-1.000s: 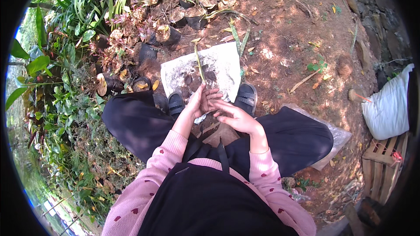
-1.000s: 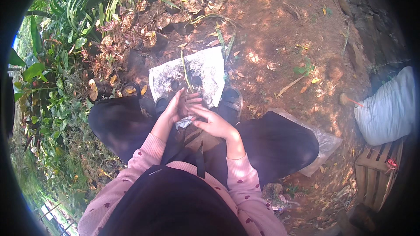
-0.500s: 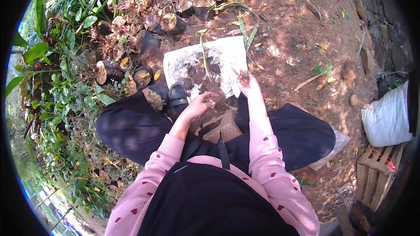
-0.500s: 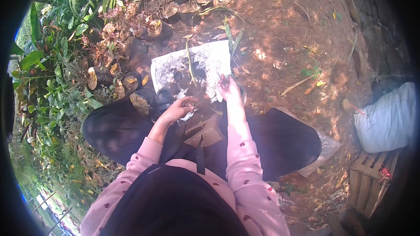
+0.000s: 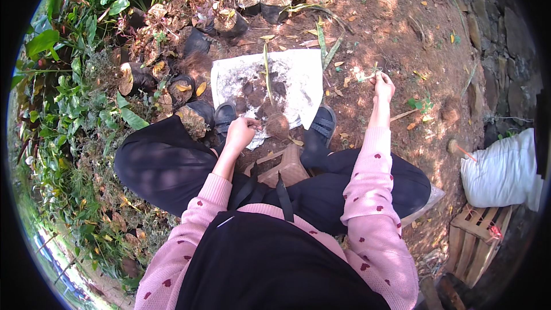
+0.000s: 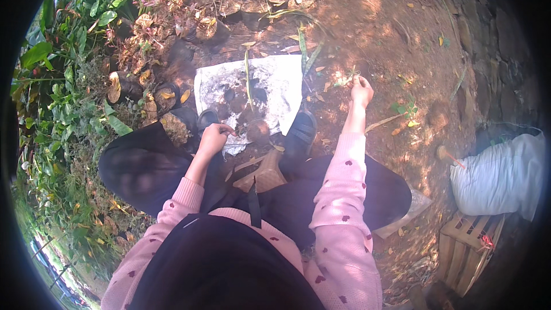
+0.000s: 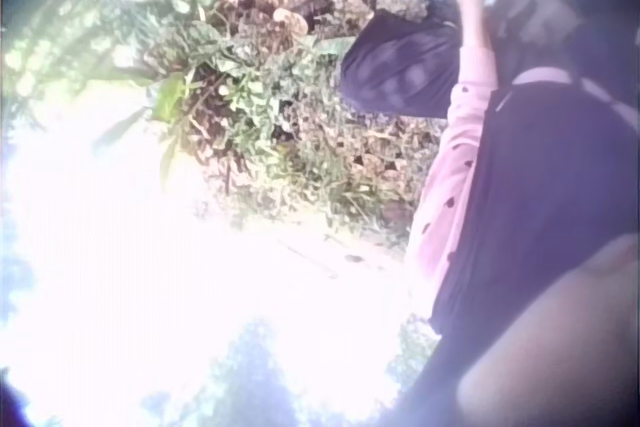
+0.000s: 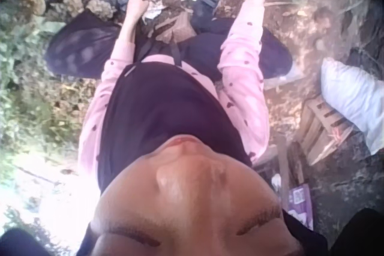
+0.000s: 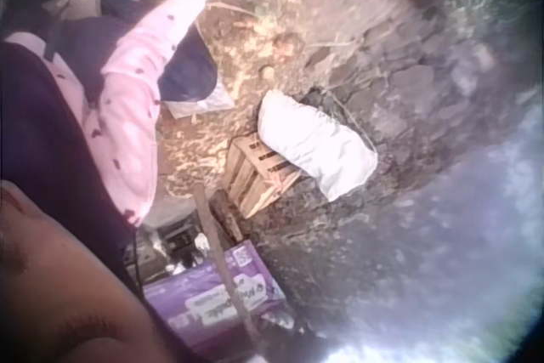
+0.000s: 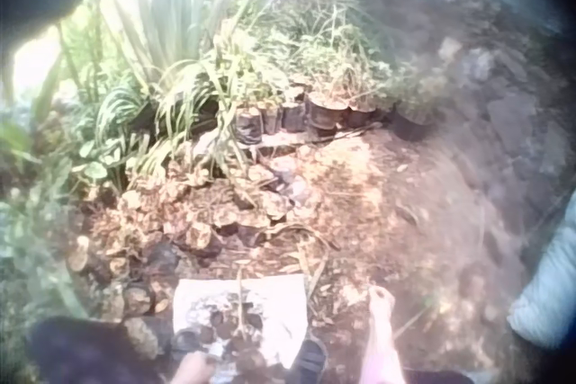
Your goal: The person sits on the ground and uses both hands to loosen and shape the soil around a small plant's rootball. They repeatedly pat and compress the soil, occasionally picking up small debris and discarding it, then continue to mold the rootball into a compact form.
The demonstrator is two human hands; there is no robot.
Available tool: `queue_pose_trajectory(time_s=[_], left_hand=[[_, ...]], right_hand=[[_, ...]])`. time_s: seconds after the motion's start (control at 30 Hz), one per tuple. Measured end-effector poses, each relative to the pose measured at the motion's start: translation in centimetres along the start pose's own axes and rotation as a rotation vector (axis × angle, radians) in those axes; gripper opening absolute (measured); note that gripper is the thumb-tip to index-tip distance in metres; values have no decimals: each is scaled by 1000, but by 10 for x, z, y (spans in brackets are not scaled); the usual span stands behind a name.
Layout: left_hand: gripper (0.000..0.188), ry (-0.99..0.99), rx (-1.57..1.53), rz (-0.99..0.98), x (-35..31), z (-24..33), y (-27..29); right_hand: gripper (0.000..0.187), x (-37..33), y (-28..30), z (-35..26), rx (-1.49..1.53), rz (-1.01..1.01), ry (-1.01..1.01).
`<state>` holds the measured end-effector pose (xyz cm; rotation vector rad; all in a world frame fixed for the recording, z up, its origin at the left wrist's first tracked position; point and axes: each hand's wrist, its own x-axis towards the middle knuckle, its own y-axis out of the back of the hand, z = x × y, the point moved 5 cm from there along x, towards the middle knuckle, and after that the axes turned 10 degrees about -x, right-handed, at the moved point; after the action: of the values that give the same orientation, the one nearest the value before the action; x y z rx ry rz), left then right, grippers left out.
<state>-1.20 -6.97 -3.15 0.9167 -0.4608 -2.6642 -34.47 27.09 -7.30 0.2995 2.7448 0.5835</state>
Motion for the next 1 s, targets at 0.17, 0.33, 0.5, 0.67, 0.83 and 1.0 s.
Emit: queue_pose_trajectory(time_s=[0.17,0.33,0.5,0.67,0.83,1.0], left_hand=[[23,-13,127,4,6,-10,-7],[47,-242,359,186,-2,-4,-25],[35,-412,-219,-52,-13,66,-39],[41,-340,-707,-207,-9,63,-66],[47,-86,-999,-311,-7,63,-85],[45,21,-1108,-255,-13,77,-96]], right_hand=[[14,-4,26,-36,75,4,-58],[21,-90,32,-109,106,-193,179],[26,-206,-3,-117,232,-546,174],[25,-232,-32,-97,329,-772,68],[23,-247,-38,-80,126,-969,63],[18,-246,-18,-71,50,-1022,14]])
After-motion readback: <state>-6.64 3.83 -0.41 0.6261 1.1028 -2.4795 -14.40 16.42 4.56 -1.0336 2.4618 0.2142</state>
